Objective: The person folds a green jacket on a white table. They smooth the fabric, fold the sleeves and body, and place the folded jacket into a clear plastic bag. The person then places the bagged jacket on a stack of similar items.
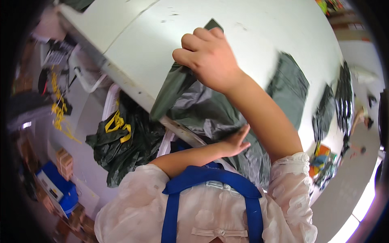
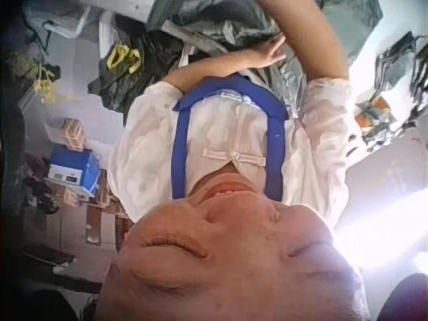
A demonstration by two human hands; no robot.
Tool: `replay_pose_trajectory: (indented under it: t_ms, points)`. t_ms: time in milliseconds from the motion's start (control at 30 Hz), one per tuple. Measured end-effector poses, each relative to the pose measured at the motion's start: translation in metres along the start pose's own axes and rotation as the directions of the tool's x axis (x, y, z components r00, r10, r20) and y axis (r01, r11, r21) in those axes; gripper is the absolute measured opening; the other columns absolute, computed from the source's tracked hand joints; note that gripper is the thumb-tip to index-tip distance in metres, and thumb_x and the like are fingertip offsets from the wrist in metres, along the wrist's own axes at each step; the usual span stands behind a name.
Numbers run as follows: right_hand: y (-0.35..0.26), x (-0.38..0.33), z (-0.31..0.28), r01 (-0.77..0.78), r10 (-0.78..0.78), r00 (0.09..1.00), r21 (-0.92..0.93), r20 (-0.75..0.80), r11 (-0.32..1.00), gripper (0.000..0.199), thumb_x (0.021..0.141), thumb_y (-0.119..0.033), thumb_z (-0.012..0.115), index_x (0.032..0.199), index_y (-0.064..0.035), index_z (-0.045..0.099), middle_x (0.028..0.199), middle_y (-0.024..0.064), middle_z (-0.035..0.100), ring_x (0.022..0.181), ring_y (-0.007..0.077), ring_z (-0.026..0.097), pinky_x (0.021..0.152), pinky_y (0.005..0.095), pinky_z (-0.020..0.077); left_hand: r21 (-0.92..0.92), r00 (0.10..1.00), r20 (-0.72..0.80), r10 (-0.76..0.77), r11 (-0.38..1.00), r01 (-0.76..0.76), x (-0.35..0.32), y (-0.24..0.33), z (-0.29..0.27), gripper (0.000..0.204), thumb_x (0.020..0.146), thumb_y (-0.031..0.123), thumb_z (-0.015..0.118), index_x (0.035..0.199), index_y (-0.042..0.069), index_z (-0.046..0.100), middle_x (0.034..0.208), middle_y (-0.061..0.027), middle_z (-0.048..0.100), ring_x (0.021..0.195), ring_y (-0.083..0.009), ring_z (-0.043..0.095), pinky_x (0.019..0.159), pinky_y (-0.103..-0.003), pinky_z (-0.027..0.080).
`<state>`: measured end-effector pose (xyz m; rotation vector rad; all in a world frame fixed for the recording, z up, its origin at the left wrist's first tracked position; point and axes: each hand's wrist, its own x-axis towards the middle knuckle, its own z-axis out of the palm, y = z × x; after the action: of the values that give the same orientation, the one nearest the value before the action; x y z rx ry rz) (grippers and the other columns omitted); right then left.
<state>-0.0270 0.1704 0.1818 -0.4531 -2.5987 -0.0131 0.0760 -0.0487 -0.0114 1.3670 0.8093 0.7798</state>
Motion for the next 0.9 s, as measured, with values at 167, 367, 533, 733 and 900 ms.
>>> replay_pose_trajectory:
  t_ms: [167,367,533,733,900]
  points:
    - [-0.004,-0.105,-0.183,-0.002,-0.028,0.985,-0.171,-0.172,0.985,0.017,0.06,-0.025,0.057,0.076,-0.0182,0.058,0.073,-0.0032,0.049,0.069,0.0173,0.05,0.062,0.0329,0.033,0.795,0.983,-0.13,0.128,0.606,0.027,-0.013,0.037,0.011,0.066,0.094,0.04,0.05,0.146,0.007,0.026,0.151,-0.0285,0.013,0.14,-0.0396,0.02,0.113,-0.041,0.021]
    - [-0.093,-0.315,-0.328,-0.061,0.078,0.997,-0.436,0.02,0.898,0.026,0.049,-0.021,0.062,0.074,-0.0157,0.058,0.07,-0.0015,0.049,0.066,0.019,0.049,0.06,0.0352,0.0346,0.797,0.999,-0.027,0.03,0.604,0.003,-0.007,0.019,0.004,0.065,0.094,0.04,0.049,0.146,0.007,0.028,0.151,-0.0255,0.016,0.14,-0.0374,0.021,0.113,-0.041,0.021]
    - [-0.188,-0.508,-0.293,-0.466,0.53,0.836,-0.327,0.14,0.822,0.009,0.062,-0.021,0.057,0.069,-0.0164,0.053,0.068,-0.0014,0.045,0.068,0.0172,0.05,0.064,0.0327,0.0352,0.747,0.994,0.082,-0.077,0.665,-0.01,0.001,0.007,-0.007,0.064,0.094,0.04,0.048,0.145,0.007,0.029,0.151,-0.023,0.019,0.139,-0.0356,0.022,0.114,-0.04,0.021]
    - [-0.222,-0.619,-0.199,-0.729,0.776,0.63,-0.338,0.007,0.595,0.003,0.07,-0.02,0.053,0.071,-0.018,0.052,0.072,0.0,0.044,0.074,0.0187,0.049,0.067,0.0327,0.0368,0.662,0.967,0.146,-0.21,0.747,0.062,0.0,-0.001,-0.001,0.064,0.094,0.041,0.048,0.145,0.007,0.03,0.151,-0.02,0.022,0.139,-0.0334,0.024,0.114,-0.04,0.021]
    - [-0.243,-0.619,-0.217,-0.979,0.979,0.202,-0.012,-0.001,0.202,0.029,0.079,0.002,0.053,0.103,-0.0103,0.064,0.088,0.0094,0.058,0.091,0.0258,0.056,0.077,0.0352,0.0446,0.859,0.932,0.236,-0.274,0.507,-0.069,-0.014,0.007,0.028,0.065,0.092,0.045,0.044,0.144,0.008,0.034,0.149,-0.0125,0.032,0.137,-0.028,0.03,0.114,-0.038,0.022]
